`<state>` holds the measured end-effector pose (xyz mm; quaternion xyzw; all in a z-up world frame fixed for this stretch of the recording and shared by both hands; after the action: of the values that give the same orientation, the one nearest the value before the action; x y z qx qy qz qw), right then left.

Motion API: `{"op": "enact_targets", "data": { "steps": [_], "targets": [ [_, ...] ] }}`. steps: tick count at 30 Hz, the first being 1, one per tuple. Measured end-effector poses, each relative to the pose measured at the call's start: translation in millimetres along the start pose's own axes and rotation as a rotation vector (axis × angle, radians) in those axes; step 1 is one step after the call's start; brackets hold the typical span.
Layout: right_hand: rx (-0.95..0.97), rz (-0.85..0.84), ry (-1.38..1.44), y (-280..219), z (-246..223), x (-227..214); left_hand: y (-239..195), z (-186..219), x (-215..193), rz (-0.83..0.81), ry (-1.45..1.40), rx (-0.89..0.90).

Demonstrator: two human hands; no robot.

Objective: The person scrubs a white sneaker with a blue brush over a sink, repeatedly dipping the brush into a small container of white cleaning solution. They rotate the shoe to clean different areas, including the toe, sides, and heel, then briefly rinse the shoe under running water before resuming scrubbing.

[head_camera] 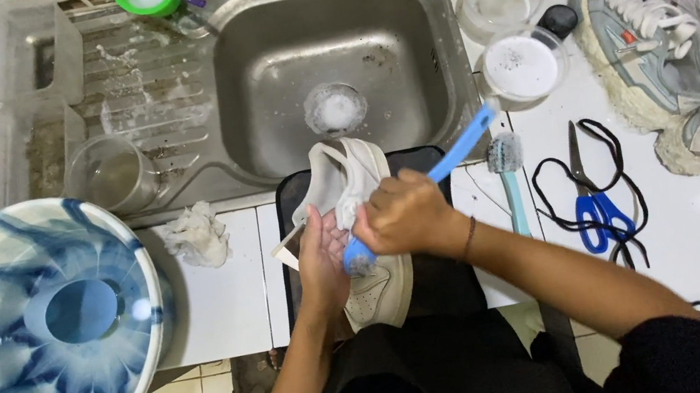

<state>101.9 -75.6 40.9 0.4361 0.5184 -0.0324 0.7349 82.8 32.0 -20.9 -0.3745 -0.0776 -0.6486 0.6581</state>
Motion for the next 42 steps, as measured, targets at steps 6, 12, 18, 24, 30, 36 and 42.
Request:
{"op": "enact_targets", "data": {
  "steps": [6, 12, 18, 24, 30, 36, 42],
  "targets": [
    [0.072, 0.072, -0.123, 26.4, 20.1, -16.8, 21.8, -27.9, -39.9, -0.003, -0.119, -0.034],
    [0.019, 0.105, -0.117, 36.8, 51.7, -7.5, 28.0, -23.4, -28.7, -0.221, -0.066, 0.023],
    [-0.134, 0.072, -0.033, 18.4, -10.0, -19.6, 9.7, 3.8, -7.0, -0.253, -0.107, 0.019],
    [-0.026, 0.068, -0.116, 19.0, -0.8, -24.2, 67.7, -71.3, -112.2, -0.229, -0.176, 0.032],
    [-0.066, 0.072, -0.124, 34.8, 52.1, -6.5, 24.0, -8.8, -23.2, -0.267, -0.124, 0.036],
    [-0.224, -0.018, -0.046, 27.6, -27.1, -20.0, 17.3, 5.2, -14.0, -0.281, -0.139, -0.001],
    [-0.167, 0.026, -0.192, 31.5, -5.7, -20.9, 0.9, 19.3, 2.4, -0.335, -0.233, -0.086]
  ]
}}
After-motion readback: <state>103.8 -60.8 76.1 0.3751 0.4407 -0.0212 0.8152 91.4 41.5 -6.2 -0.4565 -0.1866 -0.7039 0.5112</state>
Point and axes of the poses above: each hand's wrist, its own y-axis towards the middle knuckle, its own x-axis out of the palm, z = x × y, the point moved 7 cm from there along y, towards the middle knuckle, and after that the axes turned 10 degrees about -z, right-handed, at the moved point
